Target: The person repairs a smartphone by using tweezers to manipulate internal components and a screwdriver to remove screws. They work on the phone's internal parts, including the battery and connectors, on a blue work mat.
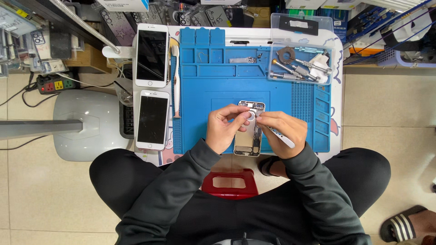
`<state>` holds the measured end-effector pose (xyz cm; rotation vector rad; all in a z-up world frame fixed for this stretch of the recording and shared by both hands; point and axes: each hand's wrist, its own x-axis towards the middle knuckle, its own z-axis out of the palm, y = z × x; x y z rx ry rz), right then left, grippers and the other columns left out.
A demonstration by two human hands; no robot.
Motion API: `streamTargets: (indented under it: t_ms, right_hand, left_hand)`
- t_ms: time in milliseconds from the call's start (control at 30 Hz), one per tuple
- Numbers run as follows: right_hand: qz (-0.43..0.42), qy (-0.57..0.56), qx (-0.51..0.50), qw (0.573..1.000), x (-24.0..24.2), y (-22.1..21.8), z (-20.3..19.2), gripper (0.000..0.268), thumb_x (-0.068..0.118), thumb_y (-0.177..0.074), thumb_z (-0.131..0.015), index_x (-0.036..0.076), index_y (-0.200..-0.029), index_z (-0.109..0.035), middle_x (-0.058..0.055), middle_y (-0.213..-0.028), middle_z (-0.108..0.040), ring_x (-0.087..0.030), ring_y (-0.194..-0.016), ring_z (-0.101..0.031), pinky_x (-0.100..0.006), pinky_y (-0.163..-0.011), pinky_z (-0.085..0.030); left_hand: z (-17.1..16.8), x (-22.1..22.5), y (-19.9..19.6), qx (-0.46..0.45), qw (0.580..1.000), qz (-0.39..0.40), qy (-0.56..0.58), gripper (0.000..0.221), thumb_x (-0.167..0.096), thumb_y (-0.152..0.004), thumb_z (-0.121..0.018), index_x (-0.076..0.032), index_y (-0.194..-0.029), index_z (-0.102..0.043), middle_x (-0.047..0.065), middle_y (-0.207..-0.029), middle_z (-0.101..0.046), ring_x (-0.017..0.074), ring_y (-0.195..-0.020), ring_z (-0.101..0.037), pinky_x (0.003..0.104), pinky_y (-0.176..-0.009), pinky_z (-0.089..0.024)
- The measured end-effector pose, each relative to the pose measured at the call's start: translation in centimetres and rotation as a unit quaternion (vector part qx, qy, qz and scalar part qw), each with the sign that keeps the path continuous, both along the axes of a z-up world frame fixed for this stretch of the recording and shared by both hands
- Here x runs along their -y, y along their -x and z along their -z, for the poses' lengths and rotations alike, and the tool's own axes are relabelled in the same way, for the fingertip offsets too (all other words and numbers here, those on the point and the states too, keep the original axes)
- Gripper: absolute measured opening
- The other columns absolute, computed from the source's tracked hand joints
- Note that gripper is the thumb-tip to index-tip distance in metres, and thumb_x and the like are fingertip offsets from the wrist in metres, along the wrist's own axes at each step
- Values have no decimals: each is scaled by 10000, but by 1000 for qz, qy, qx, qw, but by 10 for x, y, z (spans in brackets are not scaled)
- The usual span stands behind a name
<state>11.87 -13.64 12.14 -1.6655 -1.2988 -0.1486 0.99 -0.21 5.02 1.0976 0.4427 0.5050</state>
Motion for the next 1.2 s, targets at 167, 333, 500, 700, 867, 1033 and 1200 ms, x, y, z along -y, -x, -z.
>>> streamTargets:
  t_ms: [167, 333, 500, 700, 867, 1033, 1200]
  right_hand:
    - [-1, 9, 7, 1000, 3, -3, 1, 169, -11, -932, -784, 123, -1031, -815, -50, -950, -809, -292, -678, -734, -356, -599, -583]
    - [-1, 14, 19, 1000, 3, -3, 3, 184, -22, -918, -785, 116, -1035, -816, -66, -963, -814, -323, -691, -738, -380, -596, -590]
    - [-3, 25, 13, 1000, 3, -1, 3, 176, -19, -923, -785, 119, -1029, -816, -55, -959, -808, -308, -705, -739, -365, -621, -589]
    - [6, 14, -40, 999, -3, 0, 7, 182, -42, -926, -790, 104, -1029, -825, -69, -947, -808, -303, -722, -752, -377, -613, -594]
    - [26, 36, -56, 997, -7, 2, 15, 155, -41, -937, -781, 89, -1012, -820, -75, -924, -801, -308, -738, -750, -390, -618, -595]
    - [20, 37, -122, 992, -11, -5, 28, 145, -43, -949, -765, 74, -1011, -823, -88, -876, -793, -304, -706, -743, -374, -589, -575]
    - [43, 26, -201, 978, -13, -10, 45, 101, 14, -992, -760, 77, -1038, -825, -91, -842, -779, -171, -681, -681, -309, -593, -541]
  left_hand:
    - [-3, -2, -1, -1, 1000, 6, 0, 176, -62, -957, -791, 2, -1120, -783, 102, -895, -739, 179, -812, -778, 281, -629, -688]
    - [-6, -3, -1, -2, 1000, 0, -5, 190, -58, -952, -793, 22, -1124, -776, 110, -891, -735, 184, -815, -777, 284, -632, -690]
    - [-2, -2, 0, -14, 1000, 1, -5, 179, -64, -951, -799, 12, -1112, -784, 100, -878, -743, 174, -806, -780, 286, -632, -690]
    - [2, -5, -2, -23, 999, 6, -25, 164, -57, -967, -781, 6, -1119, -785, 102, -890, -754, 153, -793, -773, 289, -640, -688]
    - [19, -6, -7, -59, 995, -9, -77, 161, -79, -963, -795, -36, -1117, -799, 108, -910, -765, 179, -810, -783, 301, -638, -680]
    - [24, -7, -9, -84, 993, -19, -78, 176, -90, -963, -794, -32, -1129, -796, 140, -931, -779, 196, -819, -787, 315, -638, -677]
    - [20, -18, -3, -122, 965, -27, -230, 314, -161, -941, -829, -76, -1233, -750, 110, -935, -762, 210, -787, -786, 334, -572, -671]
